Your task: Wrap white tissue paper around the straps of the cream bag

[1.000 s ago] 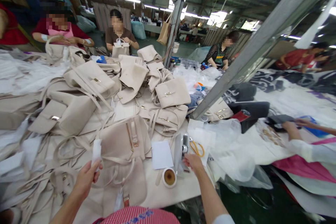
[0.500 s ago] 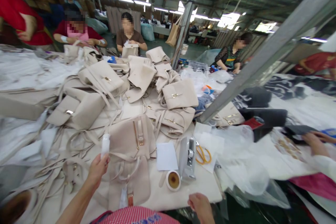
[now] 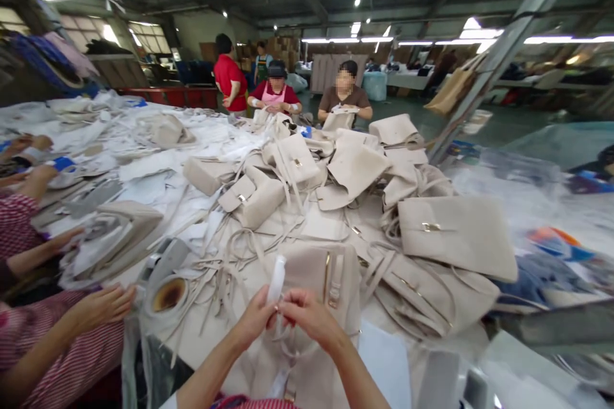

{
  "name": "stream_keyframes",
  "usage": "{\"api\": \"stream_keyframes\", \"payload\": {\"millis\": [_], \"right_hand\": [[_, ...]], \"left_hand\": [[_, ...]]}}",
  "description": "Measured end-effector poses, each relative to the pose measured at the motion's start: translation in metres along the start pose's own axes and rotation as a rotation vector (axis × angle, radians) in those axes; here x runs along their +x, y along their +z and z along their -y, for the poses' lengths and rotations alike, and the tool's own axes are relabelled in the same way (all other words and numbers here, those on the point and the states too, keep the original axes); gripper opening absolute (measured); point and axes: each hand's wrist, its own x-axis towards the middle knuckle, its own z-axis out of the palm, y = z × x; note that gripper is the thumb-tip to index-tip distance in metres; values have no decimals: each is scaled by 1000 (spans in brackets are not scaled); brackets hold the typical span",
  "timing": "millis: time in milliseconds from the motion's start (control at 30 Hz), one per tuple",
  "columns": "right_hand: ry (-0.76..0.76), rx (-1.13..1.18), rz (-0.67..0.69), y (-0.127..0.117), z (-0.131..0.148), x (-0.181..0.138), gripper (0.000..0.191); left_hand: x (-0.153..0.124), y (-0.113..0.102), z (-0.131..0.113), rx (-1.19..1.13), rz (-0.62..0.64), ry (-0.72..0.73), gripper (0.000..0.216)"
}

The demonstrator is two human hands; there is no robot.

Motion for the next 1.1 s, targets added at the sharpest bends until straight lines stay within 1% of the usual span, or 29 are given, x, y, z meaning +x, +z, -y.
{"api": "stream_keyframes", "payload": {"millis": [133, 300, 500, 633, 700, 767, 867, 933, 1000, 1100], "right_hand": [[21, -124, 45, 1, -20, 38, 16], [78, -235, 10, 0, -44, 56, 14], [91, -279, -47, 3, -53, 58, 17], [91, -247, -58, 2, -53, 57, 18], [87, -223, -46, 1, -52, 56, 17], [85, -201, -38, 0, -52, 56, 15], [86, -172, -29, 1, -52, 56, 17], [86, -143, -7, 1, -51, 55, 22], [86, -106, 37, -1, -50, 53, 23], [79, -51, 112, -3, -50, 50, 18]], "left_hand": [[-4, -2, -3, 3, 25, 38, 14], [-7, -4, -2, -19, 61, 48, 12], [-15, -5, -10, 0, 66, 52, 21], [-18, -3, -14, 43, 21, 25, 17], [-18, -2, -12, 6, 31, -4, 17], [-15, -1, -9, -30, 29, -25, 21], [-10, 0, -2, -53, -47, -41, 25], [-9, -1, 0, -85, -66, -67, 28], [-9, -3, 0, -128, -31, -102, 32], [-14, -10, -5, -197, 42, -165, 43]]}}
